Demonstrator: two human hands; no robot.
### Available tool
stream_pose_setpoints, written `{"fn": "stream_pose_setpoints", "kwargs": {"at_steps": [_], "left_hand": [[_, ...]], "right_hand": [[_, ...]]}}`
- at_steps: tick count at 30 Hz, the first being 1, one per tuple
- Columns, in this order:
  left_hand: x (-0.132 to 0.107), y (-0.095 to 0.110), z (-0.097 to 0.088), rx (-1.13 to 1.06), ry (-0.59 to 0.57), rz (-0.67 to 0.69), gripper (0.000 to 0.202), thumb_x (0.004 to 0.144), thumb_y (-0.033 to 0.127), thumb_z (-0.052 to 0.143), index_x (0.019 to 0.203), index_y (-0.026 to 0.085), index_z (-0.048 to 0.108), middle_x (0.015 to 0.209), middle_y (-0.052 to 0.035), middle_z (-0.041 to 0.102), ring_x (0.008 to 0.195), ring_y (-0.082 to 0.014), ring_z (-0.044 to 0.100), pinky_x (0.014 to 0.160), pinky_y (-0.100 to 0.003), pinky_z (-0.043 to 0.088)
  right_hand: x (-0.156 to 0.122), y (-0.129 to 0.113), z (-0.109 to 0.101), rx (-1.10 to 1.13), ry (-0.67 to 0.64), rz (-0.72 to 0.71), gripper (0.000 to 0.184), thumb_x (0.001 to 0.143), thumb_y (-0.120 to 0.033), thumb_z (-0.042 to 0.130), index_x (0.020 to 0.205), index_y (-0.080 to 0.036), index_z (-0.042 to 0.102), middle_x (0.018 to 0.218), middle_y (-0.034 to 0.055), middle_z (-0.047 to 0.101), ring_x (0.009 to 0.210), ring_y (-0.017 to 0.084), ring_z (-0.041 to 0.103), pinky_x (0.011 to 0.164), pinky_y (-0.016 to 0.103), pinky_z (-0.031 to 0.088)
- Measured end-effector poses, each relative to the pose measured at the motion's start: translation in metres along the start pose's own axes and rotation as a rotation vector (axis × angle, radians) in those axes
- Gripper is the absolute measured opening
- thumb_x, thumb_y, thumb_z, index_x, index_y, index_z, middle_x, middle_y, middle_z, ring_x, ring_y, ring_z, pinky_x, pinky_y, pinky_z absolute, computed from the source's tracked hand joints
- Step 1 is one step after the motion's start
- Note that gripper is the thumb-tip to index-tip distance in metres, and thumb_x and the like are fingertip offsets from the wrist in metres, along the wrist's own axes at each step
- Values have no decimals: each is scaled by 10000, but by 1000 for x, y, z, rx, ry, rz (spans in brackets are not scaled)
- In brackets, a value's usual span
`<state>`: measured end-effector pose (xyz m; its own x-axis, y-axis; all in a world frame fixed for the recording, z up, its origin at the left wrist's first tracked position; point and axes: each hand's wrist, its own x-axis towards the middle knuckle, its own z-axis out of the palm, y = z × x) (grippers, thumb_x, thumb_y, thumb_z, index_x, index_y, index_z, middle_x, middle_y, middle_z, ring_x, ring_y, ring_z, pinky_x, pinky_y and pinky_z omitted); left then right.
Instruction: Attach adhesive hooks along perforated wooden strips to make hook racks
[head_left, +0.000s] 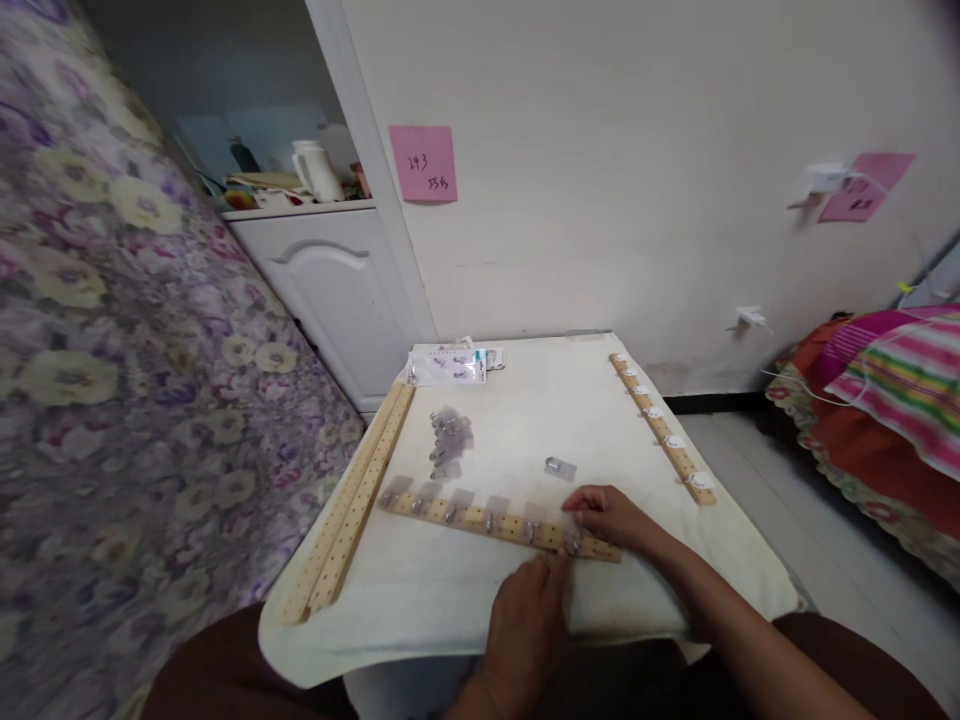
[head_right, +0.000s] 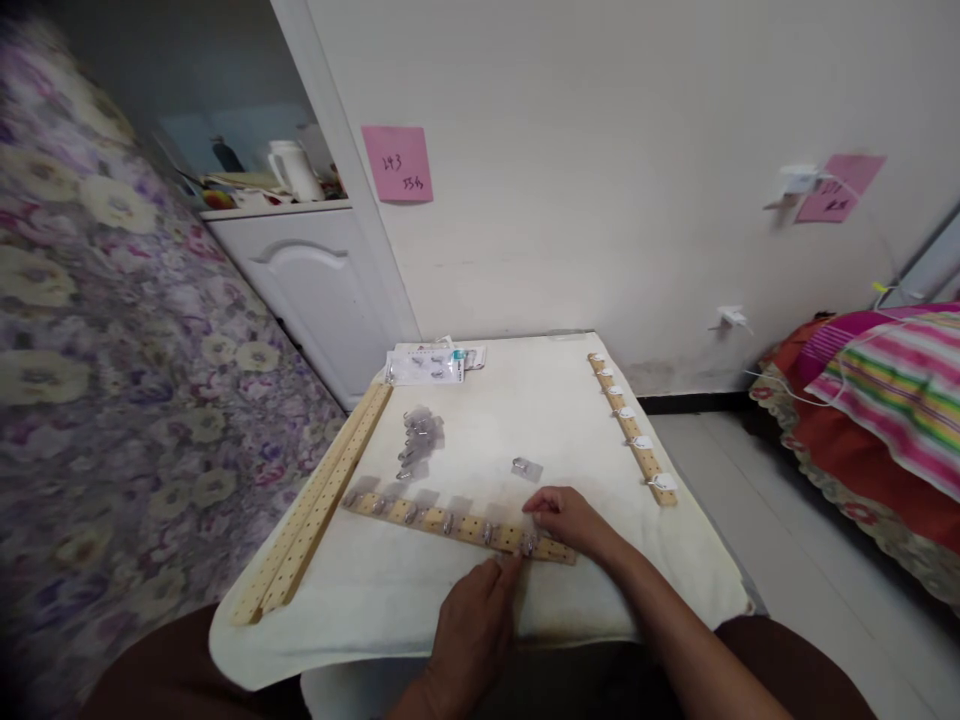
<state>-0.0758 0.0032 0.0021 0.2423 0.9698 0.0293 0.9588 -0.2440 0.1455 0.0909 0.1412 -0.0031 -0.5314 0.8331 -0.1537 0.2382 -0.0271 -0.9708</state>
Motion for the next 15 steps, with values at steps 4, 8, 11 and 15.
{"fn": "stream_pose_setpoints", "kwargs": {"at_steps": [4,8,11,15], "left_hand": [[0,1,0,1,-3,-3,550,828,88,425,1351,237,346,966,-54,595,870,-206,549,732,-336,448],[0,1,-1,-10,9,-9,557,828,81,412,1356,243,338,960,-51,589,861,-202,544,728,-332,446],[0,1,-1,-2,6,-15,559,835,91,406,1367,245,326,948,-52,586,848,-196,539,721,-323,443],[0,1,1,8,-12,-17,573,826,95,424,1368,254,327,965,-50,587,860,-194,539,728,-320,438]], "right_hand": [[-2,1,-2,12,-45,-7,207,680,-251,615,861,-156,646,687,-20,613,606,120,515,570,233,375],[-2,4,-3,12,-52,-5,257,654,-266,666,888,-161,638,703,-17,624,635,132,547,595,239,399],[-3,2,-2,8,-53,2,250,656,-251,669,889,-167,632,703,-18,621,637,132,555,596,239,406],[-4,-2,-1,10,-58,9,249,640,-215,677,880,-170,627,690,-25,610,635,127,556,594,235,411]]}}
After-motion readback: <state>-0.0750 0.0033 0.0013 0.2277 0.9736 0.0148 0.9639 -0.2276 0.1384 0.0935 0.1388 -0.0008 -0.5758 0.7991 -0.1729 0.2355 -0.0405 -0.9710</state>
